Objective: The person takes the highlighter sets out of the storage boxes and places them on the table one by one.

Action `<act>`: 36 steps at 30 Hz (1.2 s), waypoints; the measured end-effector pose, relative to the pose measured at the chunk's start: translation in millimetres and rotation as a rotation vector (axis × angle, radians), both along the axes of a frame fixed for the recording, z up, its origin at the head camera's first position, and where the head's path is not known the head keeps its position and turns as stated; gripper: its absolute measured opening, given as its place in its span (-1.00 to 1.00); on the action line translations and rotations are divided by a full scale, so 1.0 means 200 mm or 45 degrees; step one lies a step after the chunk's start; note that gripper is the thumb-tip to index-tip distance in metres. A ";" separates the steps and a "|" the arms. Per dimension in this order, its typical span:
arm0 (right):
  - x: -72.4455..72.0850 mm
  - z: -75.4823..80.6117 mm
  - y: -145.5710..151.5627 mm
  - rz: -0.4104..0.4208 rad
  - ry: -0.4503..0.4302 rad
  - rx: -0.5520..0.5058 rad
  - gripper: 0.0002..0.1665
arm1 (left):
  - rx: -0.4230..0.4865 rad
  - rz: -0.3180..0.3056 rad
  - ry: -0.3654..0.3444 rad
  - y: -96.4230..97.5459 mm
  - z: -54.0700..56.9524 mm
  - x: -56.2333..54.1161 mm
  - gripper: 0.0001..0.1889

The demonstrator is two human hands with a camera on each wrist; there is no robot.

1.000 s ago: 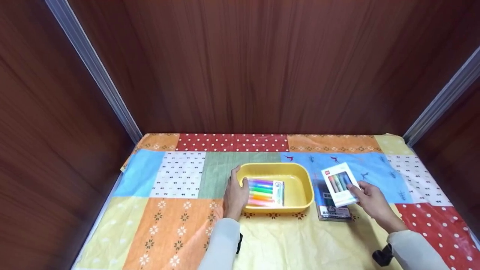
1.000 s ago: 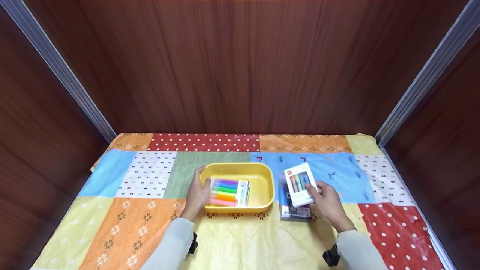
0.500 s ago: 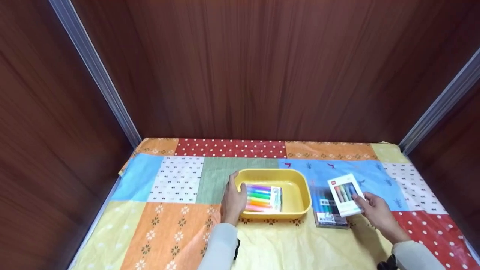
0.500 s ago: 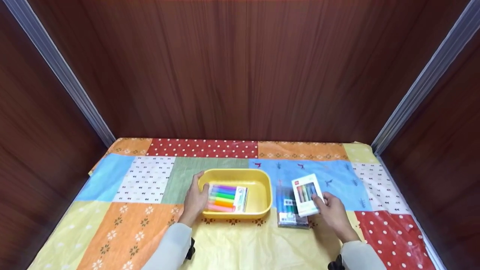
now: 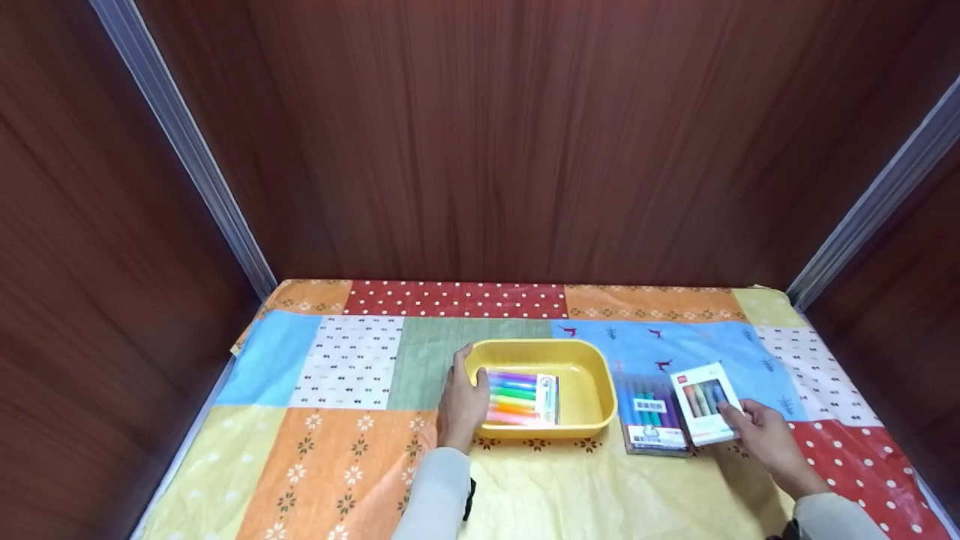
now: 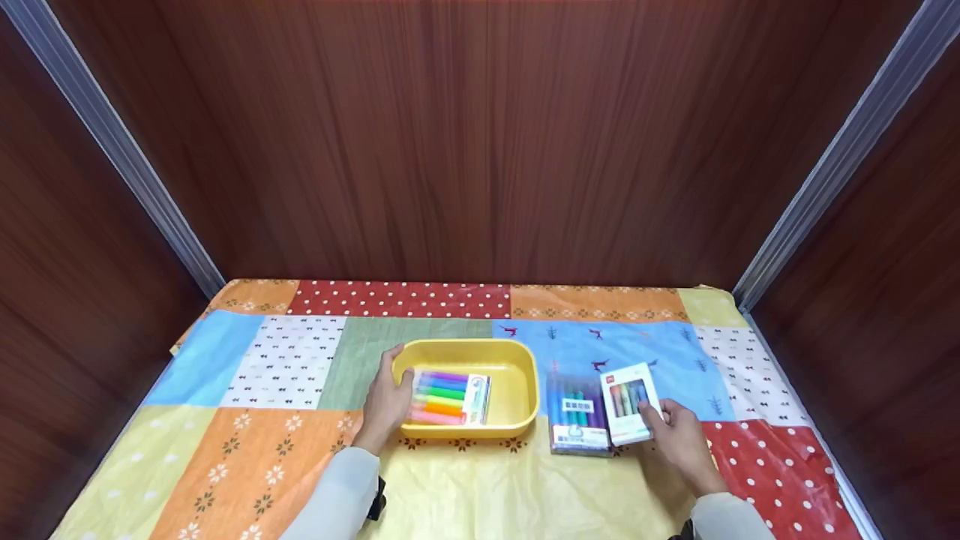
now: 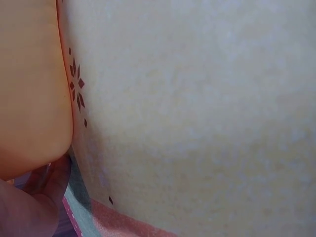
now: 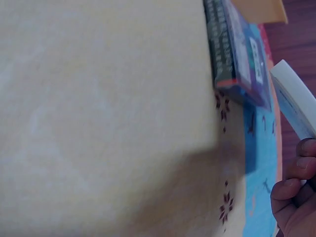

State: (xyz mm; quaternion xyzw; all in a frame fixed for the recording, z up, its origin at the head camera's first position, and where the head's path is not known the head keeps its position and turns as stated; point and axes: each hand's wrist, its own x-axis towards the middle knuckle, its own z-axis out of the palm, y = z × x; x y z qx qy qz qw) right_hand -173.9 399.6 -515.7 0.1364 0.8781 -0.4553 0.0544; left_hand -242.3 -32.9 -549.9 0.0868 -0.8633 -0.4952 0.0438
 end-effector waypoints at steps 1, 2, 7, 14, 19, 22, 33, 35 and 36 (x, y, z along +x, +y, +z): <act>0.00 -0.01 0.00 -0.004 -0.001 0.002 -0.44 | -0.003 0.001 -0.001 0.00 0.00 0.00 -0.48; 0.01 -0.02 0.01 -0.009 0.000 0.005 -0.44 | -0.005 0.002 -0.001 -0.01 0.00 0.00 -0.48; 0.01 -0.04 0.03 -0.030 0.016 0.029 -0.45 | 0.013 -0.006 -0.009 0.00 -0.01 0.01 -0.48; 0.00 -0.06 0.06 -0.057 -0.064 0.028 -0.45 | -0.004 -0.021 -0.021 0.00 0.00 0.00 -0.47; -0.01 -0.06 0.07 -0.045 -0.108 0.017 -0.40 | -0.004 -0.008 -0.020 -0.01 0.00 0.00 -0.47; 0.00 -0.07 0.09 -0.037 -0.135 0.011 -0.38 | 0.005 -0.004 -0.032 -0.01 0.00 0.00 -0.47; 0.01 -0.07 0.11 0.045 -0.097 0.192 -0.34 | 0.006 0.002 -0.012 -0.01 -0.01 0.01 -0.47; 0.02 -0.08 0.11 0.056 -0.063 0.265 -0.37 | 0.000 -0.002 -0.009 -0.01 -0.01 0.01 -0.47; 0.02 -0.08 0.11 0.057 -0.047 0.297 -0.39 | -0.004 -0.006 -0.005 -0.01 0.00 0.01 -0.47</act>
